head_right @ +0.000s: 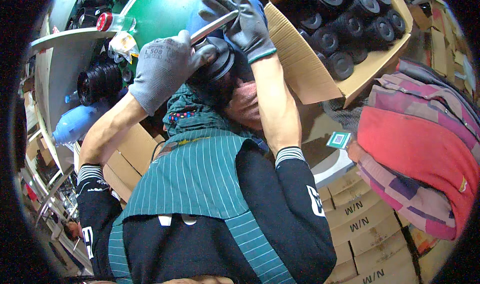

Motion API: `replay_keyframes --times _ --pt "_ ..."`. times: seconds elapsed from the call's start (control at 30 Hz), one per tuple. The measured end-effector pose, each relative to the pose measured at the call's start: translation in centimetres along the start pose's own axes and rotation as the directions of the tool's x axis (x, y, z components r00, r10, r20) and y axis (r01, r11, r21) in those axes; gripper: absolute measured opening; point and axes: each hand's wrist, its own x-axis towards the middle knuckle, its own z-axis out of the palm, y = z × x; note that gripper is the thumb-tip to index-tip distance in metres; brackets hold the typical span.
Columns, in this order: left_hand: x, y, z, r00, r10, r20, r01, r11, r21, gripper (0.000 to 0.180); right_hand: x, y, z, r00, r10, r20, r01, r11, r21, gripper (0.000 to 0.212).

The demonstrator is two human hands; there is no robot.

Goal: The person assembles black kettles by attaching circular bases to the kettle bodies using a metal tool. They repeatedly pick up a kettle, place a base on top, and use the tool to secure it before setting the assembled unit aside on the green table.

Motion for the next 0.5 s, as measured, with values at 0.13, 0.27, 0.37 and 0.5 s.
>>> replay_keyframes --times 0.13,0.27,0.37,0.5 --pt "0.3 -0.2 0.4 0.999 -0.02 -0.046 0.02 1.0 -0.002 0.062 0.7 0.3 2.2 0.997 0.007 -0.072 -0.007 1.0 -0.003 0.04" --pt "-0.1 0.3 0.6 0.994 0.03 -0.11 -0.035 0.998 -0.042 0.058 0.4 0.4 1.4 1.0 0.002 0.003 -0.002 0.995 0.101 0.031" --pt "-1.1 0.2 0.6 0.986 0.112 -0.121 -0.118 0.992 -0.045 0.058 -2.3 0.6 0.3 0.995 -0.065 0.082 0.056 0.992 0.116 0.028" --pt "-0.8 -1.7 1.5 0.965 0.187 -0.185 -0.221 0.957 -0.186 0.055 -6.2 0.1 1.7 0.965 -0.151 0.215 0.136 0.987 0.086 0.032"
